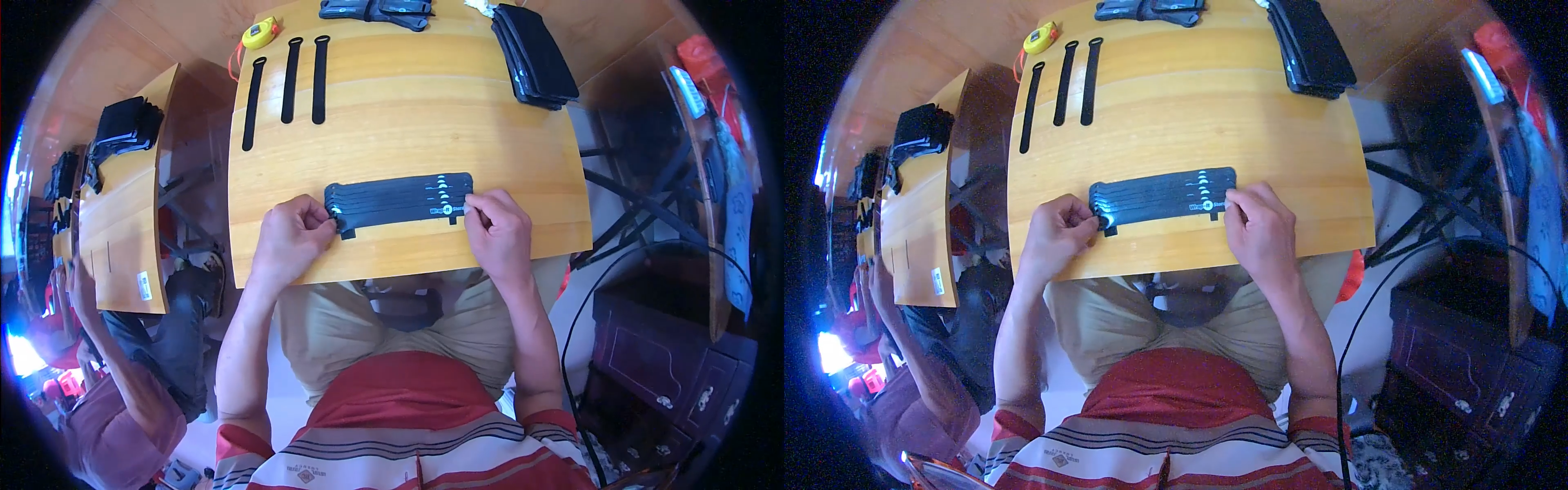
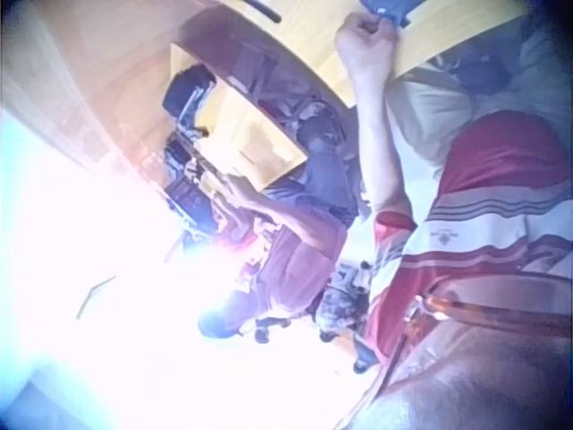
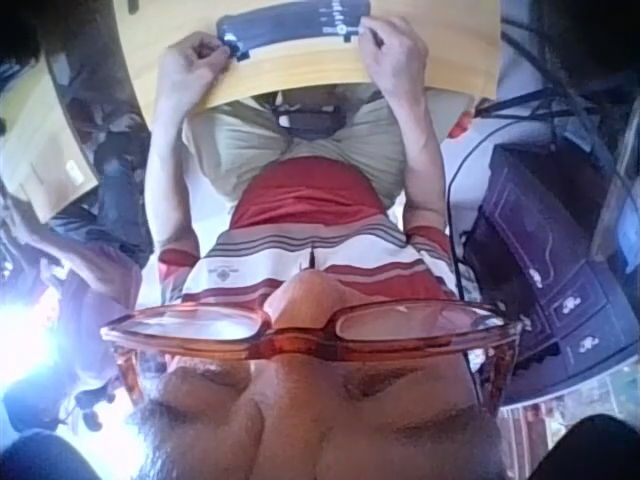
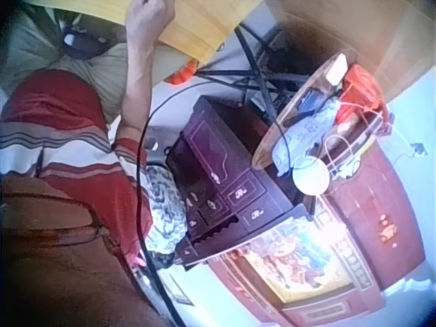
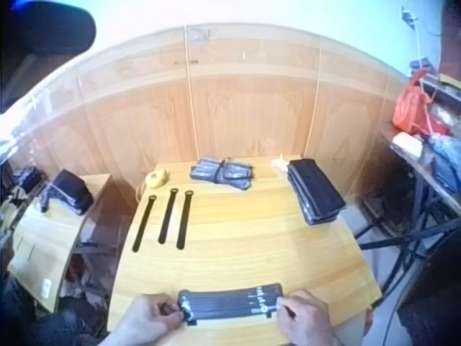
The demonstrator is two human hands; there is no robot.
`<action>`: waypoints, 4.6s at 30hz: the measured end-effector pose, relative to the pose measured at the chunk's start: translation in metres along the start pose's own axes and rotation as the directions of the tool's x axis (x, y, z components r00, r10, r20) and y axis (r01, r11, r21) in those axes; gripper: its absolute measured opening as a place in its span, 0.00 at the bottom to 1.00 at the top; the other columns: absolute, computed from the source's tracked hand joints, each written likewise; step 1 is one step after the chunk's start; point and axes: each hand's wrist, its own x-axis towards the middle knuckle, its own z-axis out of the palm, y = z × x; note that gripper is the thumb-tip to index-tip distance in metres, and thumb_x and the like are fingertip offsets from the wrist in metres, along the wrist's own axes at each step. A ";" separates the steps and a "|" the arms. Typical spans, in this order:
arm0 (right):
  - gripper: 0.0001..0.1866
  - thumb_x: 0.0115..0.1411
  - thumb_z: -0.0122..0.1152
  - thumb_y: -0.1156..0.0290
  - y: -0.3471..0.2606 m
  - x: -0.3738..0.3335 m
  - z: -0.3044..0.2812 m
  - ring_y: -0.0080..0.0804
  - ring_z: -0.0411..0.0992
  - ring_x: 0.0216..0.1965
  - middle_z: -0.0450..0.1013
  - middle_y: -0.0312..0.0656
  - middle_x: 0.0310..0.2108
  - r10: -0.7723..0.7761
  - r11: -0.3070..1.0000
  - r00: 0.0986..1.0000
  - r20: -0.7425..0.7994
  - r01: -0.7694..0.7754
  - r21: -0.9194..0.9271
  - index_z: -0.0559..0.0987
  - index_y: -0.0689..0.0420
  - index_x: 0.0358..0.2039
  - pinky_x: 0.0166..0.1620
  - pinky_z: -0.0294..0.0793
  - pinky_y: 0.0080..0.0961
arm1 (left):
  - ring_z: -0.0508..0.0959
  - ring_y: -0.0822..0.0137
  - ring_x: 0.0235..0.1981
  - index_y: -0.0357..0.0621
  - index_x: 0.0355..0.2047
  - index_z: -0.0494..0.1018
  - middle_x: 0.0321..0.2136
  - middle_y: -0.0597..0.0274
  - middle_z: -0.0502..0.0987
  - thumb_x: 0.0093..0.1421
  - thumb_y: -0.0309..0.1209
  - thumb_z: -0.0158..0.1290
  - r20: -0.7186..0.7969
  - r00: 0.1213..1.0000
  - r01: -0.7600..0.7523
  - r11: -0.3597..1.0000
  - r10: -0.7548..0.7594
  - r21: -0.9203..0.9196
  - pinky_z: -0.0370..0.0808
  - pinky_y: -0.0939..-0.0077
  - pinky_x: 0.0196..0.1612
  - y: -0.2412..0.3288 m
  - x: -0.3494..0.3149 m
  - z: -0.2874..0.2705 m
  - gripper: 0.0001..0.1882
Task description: The recorder is arranging and stacking small black textile straps into a holder or template on a wooden desk.
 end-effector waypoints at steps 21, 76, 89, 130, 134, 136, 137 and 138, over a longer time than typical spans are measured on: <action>0.29 0.69 0.58 0.53 -0.036 -0.034 0.030 0.49 0.60 0.72 0.69 0.53 0.67 -0.310 0.842 0.876 0.370 0.434 -0.322 0.78 0.64 0.60 0.75 0.54 0.49 | 0.59 0.55 0.75 0.38 0.67 0.68 0.72 0.53 0.63 0.69 0.56 0.51 0.216 0.760 -0.513 0.359 0.613 0.780 0.54 0.47 0.75 -0.002 -0.046 0.049 0.38; 0.14 0.61 0.68 0.80 -0.100 -0.040 -0.053 0.47 0.83 0.38 0.80 0.53 0.41 -0.634 0.770 0.773 0.008 0.630 0.105 0.77 0.65 0.45 0.38 0.84 0.36 | 0.82 0.62 0.23 0.39 0.40 0.83 0.24 0.59 0.82 0.66 0.32 0.62 0.110 0.841 -0.532 0.847 0.530 -0.012 0.78 0.68 0.29 0.049 -0.119 0.027 0.09; 0.09 0.64 0.71 0.73 -0.041 -0.037 -0.043 0.23 0.80 0.23 0.81 0.41 0.25 -0.053 0.894 0.988 0.144 -0.017 0.447 0.83 0.64 0.41 0.27 0.77 0.20 | 0.81 0.77 0.32 0.31 0.43 0.81 0.32 0.61 0.84 0.71 0.32 0.58 0.269 0.960 -0.017 0.975 0.078 -0.220 0.81 0.80 0.38 0.015 -0.103 -0.003 0.13; 0.10 0.69 0.63 0.76 0.015 -0.006 -0.013 0.18 0.73 0.28 0.78 0.38 0.34 0.101 0.982 0.980 0.170 -0.126 0.138 0.83 0.66 0.47 0.27 0.78 0.17 | 0.81 0.77 0.27 0.32 0.41 0.83 0.27 0.62 0.83 0.69 0.29 0.61 0.033 0.999 0.028 0.981 -0.022 -0.190 0.80 0.79 0.34 -0.008 -0.015 0.003 0.10; 0.09 0.65 0.64 0.77 0.012 -0.005 -0.013 0.33 0.79 0.31 0.82 0.50 0.37 0.119 0.972 0.983 0.139 -0.144 0.184 0.84 0.66 0.44 0.36 0.76 0.27 | 0.81 0.77 0.27 0.32 0.40 0.83 0.26 0.62 0.83 0.68 0.29 0.61 0.042 0.999 0.036 0.981 -0.028 -0.191 0.80 0.79 0.34 -0.008 -0.015 0.003 0.09; 0.09 0.65 0.64 0.77 0.012 -0.004 -0.013 0.32 0.78 0.31 0.82 0.50 0.37 0.128 0.973 0.982 0.142 -0.152 0.176 0.84 0.66 0.44 0.36 0.76 0.27 | 0.81 0.77 0.26 0.31 0.39 0.83 0.25 0.61 0.83 0.67 0.27 0.61 0.004 1.000 0.026 0.995 -0.026 -0.099 0.79 0.79 0.33 -0.008 -0.014 0.005 0.09; 0.09 0.67 0.63 0.76 0.013 -0.005 -0.013 0.26 0.76 0.29 0.80 0.45 0.36 0.116 0.978 0.981 0.155 -0.140 0.156 0.83 0.66 0.45 0.31 0.77 0.22 | 0.81 0.77 0.26 0.31 0.39 0.83 0.25 0.61 0.83 0.67 0.27 0.61 0.005 1.000 0.027 0.995 -0.026 -0.100 0.79 0.79 0.33 -0.008 -0.014 0.005 0.09; 0.09 0.69 0.62 0.76 0.014 -0.005 -0.014 0.19 0.74 0.27 0.78 0.40 0.35 0.103 0.982 0.980 0.170 -0.127 0.136 0.83 0.66 0.46 0.27 0.77 0.17 | 0.81 0.77 0.26 0.31 0.38 0.83 0.24 0.61 0.83 0.66 0.27 0.61 0.000 1.000 0.028 0.994 -0.028 -0.102 0.79 0.79 0.33 -0.007 -0.014 0.006 0.08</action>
